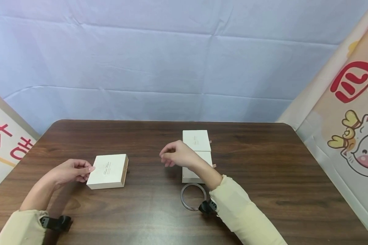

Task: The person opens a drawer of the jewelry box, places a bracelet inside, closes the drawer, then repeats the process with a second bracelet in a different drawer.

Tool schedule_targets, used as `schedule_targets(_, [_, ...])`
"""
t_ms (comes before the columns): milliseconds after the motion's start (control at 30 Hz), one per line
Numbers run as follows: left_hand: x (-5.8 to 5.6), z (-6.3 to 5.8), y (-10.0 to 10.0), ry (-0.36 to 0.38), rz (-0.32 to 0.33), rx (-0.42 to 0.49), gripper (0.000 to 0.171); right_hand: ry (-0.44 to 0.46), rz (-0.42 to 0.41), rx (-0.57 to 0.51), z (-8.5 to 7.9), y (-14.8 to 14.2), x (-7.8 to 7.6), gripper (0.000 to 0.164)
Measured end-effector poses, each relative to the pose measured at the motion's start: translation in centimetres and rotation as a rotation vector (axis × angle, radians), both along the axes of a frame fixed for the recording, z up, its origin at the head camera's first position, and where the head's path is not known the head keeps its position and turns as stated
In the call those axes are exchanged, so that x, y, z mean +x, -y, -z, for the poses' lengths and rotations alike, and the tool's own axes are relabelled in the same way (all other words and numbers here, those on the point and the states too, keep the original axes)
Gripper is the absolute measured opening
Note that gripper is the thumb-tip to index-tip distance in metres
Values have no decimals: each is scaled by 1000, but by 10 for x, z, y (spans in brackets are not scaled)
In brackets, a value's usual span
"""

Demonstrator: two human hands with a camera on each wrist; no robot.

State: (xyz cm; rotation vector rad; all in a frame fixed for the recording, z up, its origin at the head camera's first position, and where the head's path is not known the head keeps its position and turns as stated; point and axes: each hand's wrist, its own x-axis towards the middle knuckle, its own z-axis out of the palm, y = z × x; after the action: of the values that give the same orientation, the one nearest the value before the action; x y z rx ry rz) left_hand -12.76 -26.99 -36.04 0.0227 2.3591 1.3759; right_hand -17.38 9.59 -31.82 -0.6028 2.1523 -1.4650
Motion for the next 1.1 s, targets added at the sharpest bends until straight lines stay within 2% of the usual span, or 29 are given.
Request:
schedule_targets(467, [0,0,0,2,-2,0,27,45,-7,7,10,19,-2,19])
schedule_targets(1100, [0,0,0,2,-1,-8,28,98,-20,20,26,50,-2,17])
